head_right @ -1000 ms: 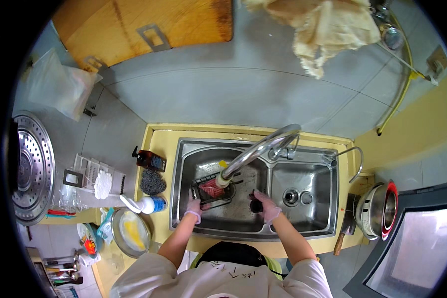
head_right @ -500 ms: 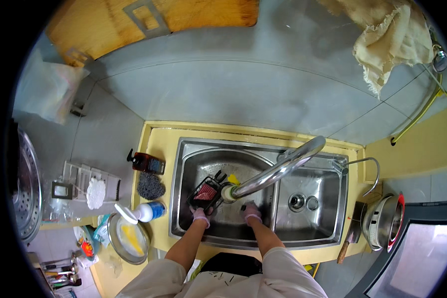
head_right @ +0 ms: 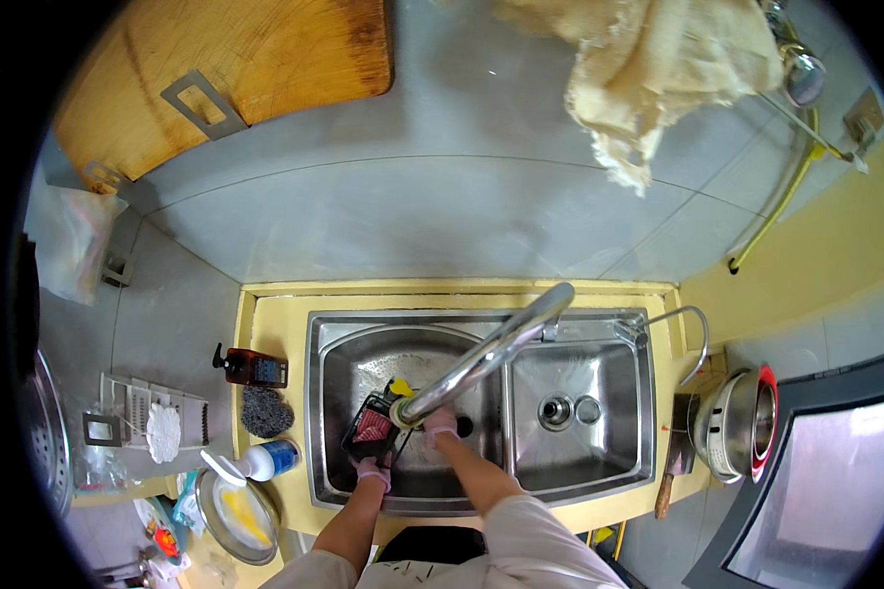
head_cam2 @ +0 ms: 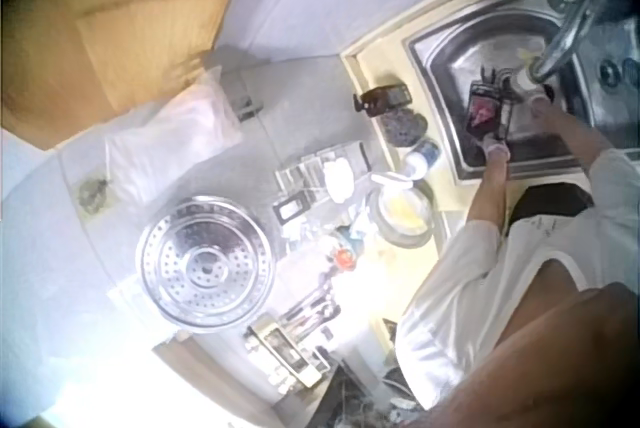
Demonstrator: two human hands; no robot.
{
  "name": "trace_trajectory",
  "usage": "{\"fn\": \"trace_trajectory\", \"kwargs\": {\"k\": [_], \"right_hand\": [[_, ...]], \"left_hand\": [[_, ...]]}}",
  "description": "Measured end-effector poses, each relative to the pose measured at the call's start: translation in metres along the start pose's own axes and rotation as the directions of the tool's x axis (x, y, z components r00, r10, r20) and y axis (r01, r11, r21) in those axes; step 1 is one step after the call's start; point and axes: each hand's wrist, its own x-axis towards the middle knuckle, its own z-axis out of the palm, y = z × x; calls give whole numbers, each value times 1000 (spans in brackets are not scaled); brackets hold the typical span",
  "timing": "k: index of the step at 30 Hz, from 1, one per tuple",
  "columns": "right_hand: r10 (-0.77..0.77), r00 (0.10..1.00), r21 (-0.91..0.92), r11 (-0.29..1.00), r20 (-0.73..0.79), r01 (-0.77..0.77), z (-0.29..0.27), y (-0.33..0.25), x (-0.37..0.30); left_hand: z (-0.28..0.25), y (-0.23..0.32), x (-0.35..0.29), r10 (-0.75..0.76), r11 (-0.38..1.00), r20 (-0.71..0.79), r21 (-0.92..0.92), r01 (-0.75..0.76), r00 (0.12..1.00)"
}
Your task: The person scrubs a small metal cup with a steel wool pad, then cleans the sink drain and basin using a sponge. They rinse the sponge under running water and wipe the sink surfaces.
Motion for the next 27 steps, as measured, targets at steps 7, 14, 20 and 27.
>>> {"fn": "trace_trajectory", "kwargs": {"k": [7,14,20,27], "right_hand": [[218,875,716,672,-433,187,-256,-107,-90],[298,817,520,854,-494,2,-367,-168,-48],[53,737,316,922,-673,222,-352,-149,-13],[-478,838,-27,872,-262,489,-424,-92,35]], "left_hand": [[-42,20,94,-147,805,-76,569,164,986],[7,40,8,104,746,-134,666,12,986],[3,48,-42,-106,945,56,318,83,993],[28,15,-98,-198,907,261,415,76,945]]}}
